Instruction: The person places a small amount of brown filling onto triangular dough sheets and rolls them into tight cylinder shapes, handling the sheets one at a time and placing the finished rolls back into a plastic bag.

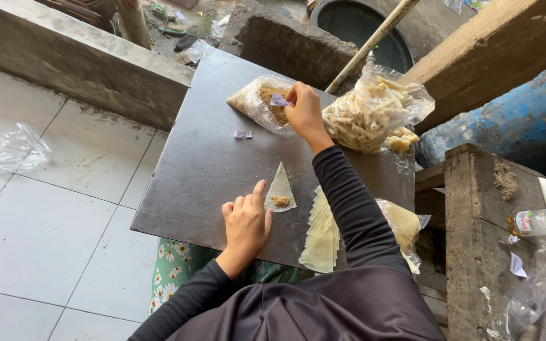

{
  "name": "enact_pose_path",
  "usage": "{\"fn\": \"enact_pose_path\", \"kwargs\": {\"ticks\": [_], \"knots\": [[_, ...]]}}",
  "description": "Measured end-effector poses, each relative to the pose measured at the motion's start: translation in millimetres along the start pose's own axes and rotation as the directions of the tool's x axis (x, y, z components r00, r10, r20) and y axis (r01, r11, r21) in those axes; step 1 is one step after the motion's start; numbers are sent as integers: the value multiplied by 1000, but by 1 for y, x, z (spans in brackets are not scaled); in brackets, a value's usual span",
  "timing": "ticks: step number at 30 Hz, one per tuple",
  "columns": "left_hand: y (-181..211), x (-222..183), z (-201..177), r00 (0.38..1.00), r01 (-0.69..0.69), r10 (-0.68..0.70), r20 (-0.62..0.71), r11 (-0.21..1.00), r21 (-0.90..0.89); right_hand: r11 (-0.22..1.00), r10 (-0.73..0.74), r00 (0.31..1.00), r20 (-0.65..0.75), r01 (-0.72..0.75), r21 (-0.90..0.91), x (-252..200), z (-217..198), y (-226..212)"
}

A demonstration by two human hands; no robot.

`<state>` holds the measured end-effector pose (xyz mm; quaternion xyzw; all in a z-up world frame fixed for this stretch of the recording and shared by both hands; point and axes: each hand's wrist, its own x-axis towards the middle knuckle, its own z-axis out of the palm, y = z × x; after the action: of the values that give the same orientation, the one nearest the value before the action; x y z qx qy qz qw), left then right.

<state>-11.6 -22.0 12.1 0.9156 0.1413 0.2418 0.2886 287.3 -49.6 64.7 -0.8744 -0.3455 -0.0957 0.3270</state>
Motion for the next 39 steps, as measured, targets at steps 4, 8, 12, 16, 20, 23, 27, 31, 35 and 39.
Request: {"fn": "enact_pose_path", "kwargs": {"ticks": [4, 8, 12, 16, 20, 23, 27, 31, 35, 39], "knots": [[0, 0, 3, 1000, -16, 16, -18, 1000, -11, 999, -23, 999, 41, 22, 34, -29, -22, -20], [1, 0, 6, 1000, -23, 23, 0, 999, -42, 996, -82, 996, 43, 83, -33, -102, -69, -44], [2, 2, 6, 1000, -23, 24, 6, 993, -114, 992, 122, 982, 143, -116, -53, -179, -91, -67], [6, 4, 6, 997, -74, 75, -4, 970, -233, 970, 222, 968, 116, -207, -130, -222, -78, -76], [10, 7, 8, 995, -98, 102, -1, 944, -315, 954, 261, 965, 32, -252, -159, -237, -61, -77], [12, 8, 11, 992, -125, 125, -21, 946, -299, 953, 254, 967, -6, -251, -168, -241, -53, -76], [14, 13, 13, 990, -136, 138, -8, 966, -219, 951, 241, 970, -42, -244, -190, -242, -46, -78], [15, 15, 12, 990, -139, 141, -1, 974, -178, 938, 268, 962, -51, -272, -216, -242, -39, -81], [13, 16, 12, 985, -169, 170, -3, 978, -125, 937, 285, 958, -34, -286, -200, -240, -37, -81], [8, 16, 9, 981, -193, 195, 10, 973, -129, 944, 307, 951, -43, -310, -112, -238, -37, -83]]}}
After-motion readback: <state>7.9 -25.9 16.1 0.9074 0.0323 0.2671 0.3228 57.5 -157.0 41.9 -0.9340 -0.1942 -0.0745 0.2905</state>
